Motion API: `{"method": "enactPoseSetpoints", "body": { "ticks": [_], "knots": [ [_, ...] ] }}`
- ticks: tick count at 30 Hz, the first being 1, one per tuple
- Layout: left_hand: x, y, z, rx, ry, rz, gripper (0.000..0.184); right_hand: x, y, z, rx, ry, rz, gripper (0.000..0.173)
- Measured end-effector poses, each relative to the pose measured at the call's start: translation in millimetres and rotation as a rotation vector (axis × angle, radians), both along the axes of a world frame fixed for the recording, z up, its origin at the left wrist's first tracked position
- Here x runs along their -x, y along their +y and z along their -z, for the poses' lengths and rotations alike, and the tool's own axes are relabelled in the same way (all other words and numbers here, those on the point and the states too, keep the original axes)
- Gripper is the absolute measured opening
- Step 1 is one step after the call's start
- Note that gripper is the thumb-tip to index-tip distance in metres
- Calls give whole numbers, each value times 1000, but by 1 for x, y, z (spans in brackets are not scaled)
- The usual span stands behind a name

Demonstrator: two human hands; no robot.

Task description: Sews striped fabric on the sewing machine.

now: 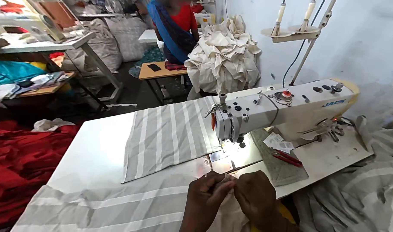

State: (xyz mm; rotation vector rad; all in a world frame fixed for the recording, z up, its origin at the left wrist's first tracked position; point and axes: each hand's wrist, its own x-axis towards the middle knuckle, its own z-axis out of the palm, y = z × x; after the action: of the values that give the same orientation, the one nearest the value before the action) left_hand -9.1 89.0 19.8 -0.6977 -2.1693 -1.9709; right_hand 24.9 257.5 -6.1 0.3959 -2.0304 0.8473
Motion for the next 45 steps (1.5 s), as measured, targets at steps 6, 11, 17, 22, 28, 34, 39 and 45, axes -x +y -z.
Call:
{"method": "enactPoseSetpoints", "body": {
  "ticks": [6, 11, 17, 22, 28, 34, 39, 45],
  "knots": [
    [-10, -2, -13, -5, 79, -41, 20, -6, -3, -23, 480, -319, -329, 12],
    [-12, -6, -8, 142, 42, -47, 23, -1, -3, -17, 39, -72, 19, 7],
    [16, -4, -9, 246, 135, -51, 28, -14, 6, 8, 193, -315, -289, 32],
    [84, 18, 26, 869, 82, -262, 15, -65, -7, 22, -67, -978, 28, 48],
    [79, 26, 75, 848, 333, -478, 22, -71, 11, 15, -543, -915, 38, 33],
    [80, 27, 81, 853, 395, -463, 17, 46, -13, 24, -244, -912, 118, 36],
    [79, 8, 84, 951, 283, -395, 26, 14, -21, 50, -293, -617, 158, 27],
    [62, 2, 74, 1090, 179, -292, 82, -66, 1, 24, -285, -864, -63, 24]
  ]
}}
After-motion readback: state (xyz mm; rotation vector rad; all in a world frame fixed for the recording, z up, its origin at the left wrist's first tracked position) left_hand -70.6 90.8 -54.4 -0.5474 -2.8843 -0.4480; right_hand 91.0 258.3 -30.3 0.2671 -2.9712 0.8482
